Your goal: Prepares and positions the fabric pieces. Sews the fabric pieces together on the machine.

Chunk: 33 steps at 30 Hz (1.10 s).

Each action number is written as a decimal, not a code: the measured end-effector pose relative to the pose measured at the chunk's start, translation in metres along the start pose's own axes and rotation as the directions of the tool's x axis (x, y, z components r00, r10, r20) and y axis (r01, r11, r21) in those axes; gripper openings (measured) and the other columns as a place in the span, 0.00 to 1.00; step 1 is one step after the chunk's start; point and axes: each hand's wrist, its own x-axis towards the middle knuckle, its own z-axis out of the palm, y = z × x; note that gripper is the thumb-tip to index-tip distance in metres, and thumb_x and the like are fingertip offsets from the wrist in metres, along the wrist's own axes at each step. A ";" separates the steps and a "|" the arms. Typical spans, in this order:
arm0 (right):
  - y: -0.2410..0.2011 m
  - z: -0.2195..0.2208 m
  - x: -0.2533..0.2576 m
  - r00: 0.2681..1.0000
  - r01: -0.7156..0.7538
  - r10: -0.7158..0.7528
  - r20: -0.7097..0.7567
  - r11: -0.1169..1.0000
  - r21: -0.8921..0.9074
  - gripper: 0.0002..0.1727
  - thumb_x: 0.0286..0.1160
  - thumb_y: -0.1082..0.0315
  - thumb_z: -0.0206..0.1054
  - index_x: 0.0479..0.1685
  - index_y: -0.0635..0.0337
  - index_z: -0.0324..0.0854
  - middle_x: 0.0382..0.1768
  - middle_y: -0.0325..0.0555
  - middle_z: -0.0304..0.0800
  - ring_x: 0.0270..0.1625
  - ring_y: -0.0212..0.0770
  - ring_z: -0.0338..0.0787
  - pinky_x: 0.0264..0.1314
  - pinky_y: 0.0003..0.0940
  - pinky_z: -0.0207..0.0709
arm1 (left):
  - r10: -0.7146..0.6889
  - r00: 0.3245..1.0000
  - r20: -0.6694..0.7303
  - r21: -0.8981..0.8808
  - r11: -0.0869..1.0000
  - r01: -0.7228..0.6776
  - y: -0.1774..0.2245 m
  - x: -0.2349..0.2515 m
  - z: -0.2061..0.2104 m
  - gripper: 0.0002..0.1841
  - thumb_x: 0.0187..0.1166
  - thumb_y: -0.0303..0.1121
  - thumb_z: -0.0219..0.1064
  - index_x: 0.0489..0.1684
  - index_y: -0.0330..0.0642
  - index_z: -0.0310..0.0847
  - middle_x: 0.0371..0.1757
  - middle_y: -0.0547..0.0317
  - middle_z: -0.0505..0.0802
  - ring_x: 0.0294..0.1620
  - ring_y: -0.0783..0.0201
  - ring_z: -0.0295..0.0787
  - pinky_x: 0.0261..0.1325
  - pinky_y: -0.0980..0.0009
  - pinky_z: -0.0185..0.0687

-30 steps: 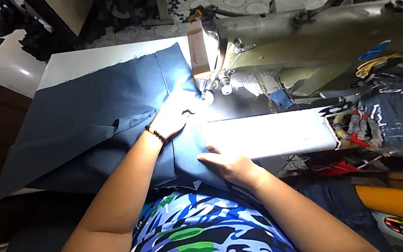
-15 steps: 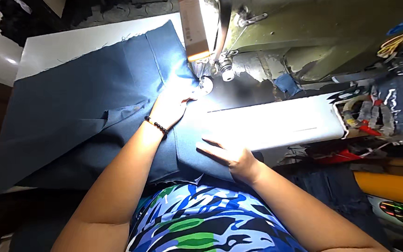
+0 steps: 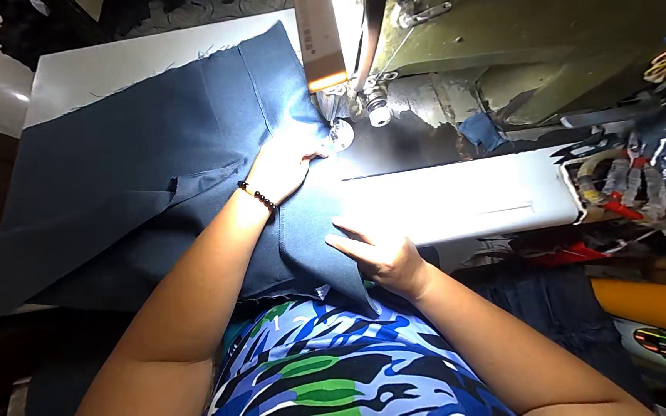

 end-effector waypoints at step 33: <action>0.015 -0.031 0.020 0.976 -0.103 0.105 0.192 0.994 -0.018 0.17 0.74 0.72 0.58 0.49 0.58 0.95 0.63 0.50 0.93 0.71 0.46 0.89 0.74 0.40 0.80 | -0.255 0.946 0.200 0.146 0.963 0.228 0.040 -0.004 0.025 0.31 0.87 0.45 0.45 0.88 0.42 0.65 0.93 0.56 0.65 0.96 0.50 0.50 0.88 0.28 0.35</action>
